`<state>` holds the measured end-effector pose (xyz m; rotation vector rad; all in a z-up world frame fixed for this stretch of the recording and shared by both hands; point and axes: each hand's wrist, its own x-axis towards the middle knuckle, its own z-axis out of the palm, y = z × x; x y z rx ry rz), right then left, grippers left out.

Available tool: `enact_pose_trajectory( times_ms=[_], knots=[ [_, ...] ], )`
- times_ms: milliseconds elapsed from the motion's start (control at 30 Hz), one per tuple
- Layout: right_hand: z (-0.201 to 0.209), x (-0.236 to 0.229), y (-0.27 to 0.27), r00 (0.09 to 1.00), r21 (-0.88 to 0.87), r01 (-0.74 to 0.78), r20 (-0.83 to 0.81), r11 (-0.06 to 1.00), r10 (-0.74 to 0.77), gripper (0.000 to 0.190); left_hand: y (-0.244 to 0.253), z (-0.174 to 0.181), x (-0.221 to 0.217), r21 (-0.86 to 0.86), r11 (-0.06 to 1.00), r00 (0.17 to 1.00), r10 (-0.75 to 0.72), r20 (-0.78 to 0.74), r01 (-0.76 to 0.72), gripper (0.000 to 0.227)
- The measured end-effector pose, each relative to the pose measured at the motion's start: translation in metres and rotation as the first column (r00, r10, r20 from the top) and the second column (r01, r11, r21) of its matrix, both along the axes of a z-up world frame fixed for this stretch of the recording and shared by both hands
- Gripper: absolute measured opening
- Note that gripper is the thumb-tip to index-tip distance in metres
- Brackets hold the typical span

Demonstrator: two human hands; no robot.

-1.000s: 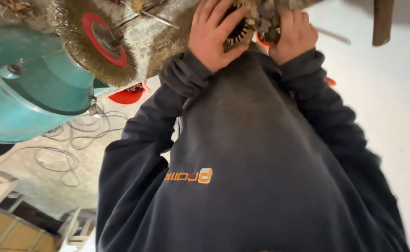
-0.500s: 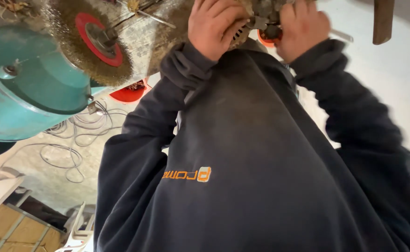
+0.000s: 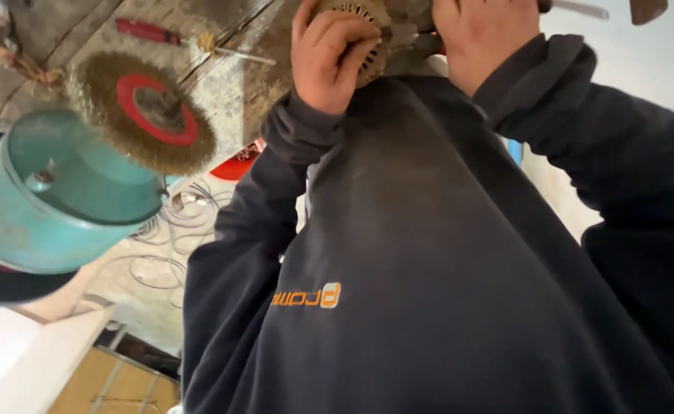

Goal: The person is working on a rusty mechanical part, possibly a brake caliper, using a wrench to loosen bolts. They then use a wooden block to tap the part. Later, they handle a circular metal component, possibly a clutch plate, and use pliers to manipulate it.

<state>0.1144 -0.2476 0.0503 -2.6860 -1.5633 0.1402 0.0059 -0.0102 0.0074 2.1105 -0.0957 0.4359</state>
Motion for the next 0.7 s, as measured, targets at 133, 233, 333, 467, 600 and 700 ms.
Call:
enact_pose_trajectory(
  times_ms=[133,233,333,467,600,700],
  knots=[
    [-0.034,-0.024,-0.01,0.972,0.124,0.08,-0.228,0.989,-0.05,0.036,-0.004,0.015,0.002,-0.019,0.999,0.999,-0.027,-0.018,0.027,0.012],
    [-0.036,-0.029,-0.003,0.946,0.253,0.197,-0.302,0.947,-0.116,0.043,-0.003,0.039,0.011,-0.032,0.999,1.0,0.005,0.005,-0.004,0.016],
    [-0.005,-0.023,-0.003,0.898,0.346,0.301,-0.415,0.889,-0.143,0.05,-0.002,0.059,0.013,-0.331,0.943,0.997,-0.056,-0.046,0.038,0.016],
    [0.011,0.004,-0.016,0.953,0.276,0.215,-0.27,0.937,-0.139,0.041,0.016,0.05,0.012,-0.297,0.943,0.985,0.167,0.04,-0.148,0.015],
    [0.019,0.02,-0.013,1.0,0.099,-0.016,-0.018,0.995,0.017,0.038,0.034,0.03,0.004,0.018,0.97,0.966,0.244,-0.088,-0.243,0.015],
    [0.017,0.024,-0.007,0.998,0.122,-0.065,0.017,0.99,0.063,0.029,0.018,0.042,0.003,0.014,0.98,0.98,0.198,-0.025,-0.198,0.026]
  ],
)
